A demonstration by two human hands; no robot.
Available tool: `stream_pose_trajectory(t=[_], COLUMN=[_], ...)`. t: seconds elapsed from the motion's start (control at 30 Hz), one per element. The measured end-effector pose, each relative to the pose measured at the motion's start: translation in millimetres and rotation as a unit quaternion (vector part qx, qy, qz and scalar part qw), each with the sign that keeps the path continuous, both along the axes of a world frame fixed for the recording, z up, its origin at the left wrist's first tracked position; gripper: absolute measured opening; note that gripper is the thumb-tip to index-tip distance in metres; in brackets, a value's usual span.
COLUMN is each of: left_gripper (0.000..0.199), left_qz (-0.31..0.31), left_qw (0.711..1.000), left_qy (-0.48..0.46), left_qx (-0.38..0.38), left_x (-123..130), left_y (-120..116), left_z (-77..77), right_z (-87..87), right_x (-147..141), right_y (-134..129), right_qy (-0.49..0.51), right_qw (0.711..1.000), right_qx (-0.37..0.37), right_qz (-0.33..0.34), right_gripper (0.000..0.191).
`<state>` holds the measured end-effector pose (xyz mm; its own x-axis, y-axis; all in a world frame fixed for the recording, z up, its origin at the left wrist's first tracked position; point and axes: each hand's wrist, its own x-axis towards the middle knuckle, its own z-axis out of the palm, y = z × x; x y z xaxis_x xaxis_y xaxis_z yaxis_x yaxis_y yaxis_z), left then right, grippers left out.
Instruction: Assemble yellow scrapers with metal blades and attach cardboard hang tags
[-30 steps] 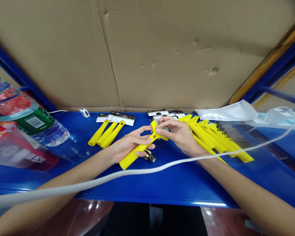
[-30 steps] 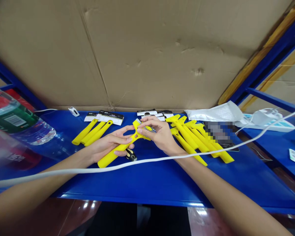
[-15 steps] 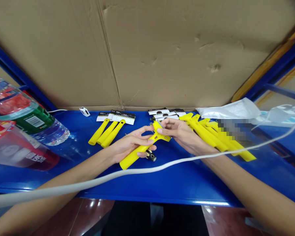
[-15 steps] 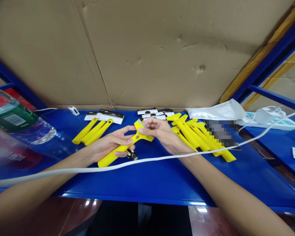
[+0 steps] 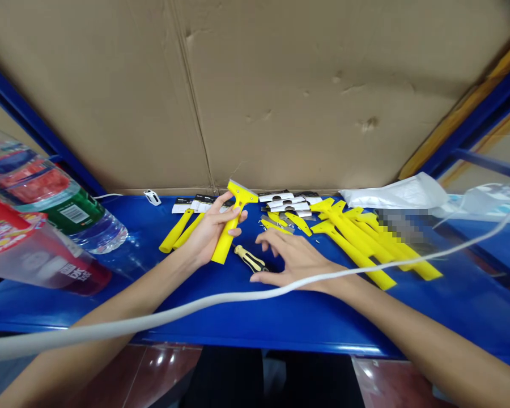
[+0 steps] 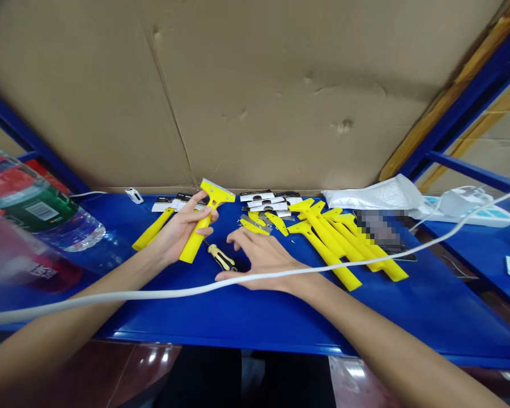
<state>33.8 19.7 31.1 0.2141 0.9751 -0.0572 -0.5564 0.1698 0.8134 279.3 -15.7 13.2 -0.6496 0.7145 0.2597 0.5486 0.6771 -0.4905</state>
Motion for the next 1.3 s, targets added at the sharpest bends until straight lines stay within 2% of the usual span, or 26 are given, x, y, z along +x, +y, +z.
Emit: stream_pose_trajectory(t=[0.07, 0.13, 0.27, 0.33, 0.4, 0.5, 0.67, 0.83, 1.1, 1.3], left_gripper=[0.069, 0.066, 0.057, 0.054, 0.054, 0.057, 0.058, 0.057, 0.063, 0.065], left_qz=[0.004, 0.007, 0.014, 0.023, 0.038, 0.057, 0.076, 0.055, 0.018, 0.014], left_qw=[1.0, 1.0, 0.999, 0.998, 0.997, 0.996, 0.994, 0.996, 0.997, 0.998], left_qy=[0.007, 0.014, 0.026, 0.031, 0.028, 0.018, 0.011, 0.034, 0.062, 0.051], left_qx=[0.014, 0.025, 0.046, 0.052, 0.058, 0.065, 0.072, 0.068, 0.037, 0.016], left_x=[0, 1, 0, -3, -7, -12, -17, -11, 2, 3], left_y=[0, -1, -2, 0, 2, 6, 9, 6, 1, 1], left_z=[-0.1, -0.1, 2.3, 4.9, 8.3, 14.0, 17.6, 6.1, -15.1, -22.1], right_z=[-0.4, -2.7, -12.2, -16.8, -18.6, -15.2, -6.8, -6.4, -10.3, -11.0], right_x=[-6, -10, -9, -6, -2, 4, 15, 20, 21, 23], right_y=[-7, -9, -1, 7, 16, 28, 41, 48, 51, 52], right_qy=[-0.058, -0.065, -0.021, 0.034, 0.111, 0.197, 0.297, 0.348, 0.341, 0.337], right_qw=[0.998, 0.997, 0.998, 0.998, 0.994, 0.978, 0.942, 0.918, 0.918, 0.914], right_qx=[-0.029, -0.034, -0.012, -0.008, -0.009, -0.029, -0.033, -0.05, -0.01, -0.003], right_qz=[0.018, 0.036, 0.052, 0.043, 0.018, -0.055, -0.149, -0.186, -0.205, -0.224], right_gripper=[0.051, 0.04, 0.039, 0.037, 0.032, 0.027, 0.039, 0.046, 0.043, 0.043])
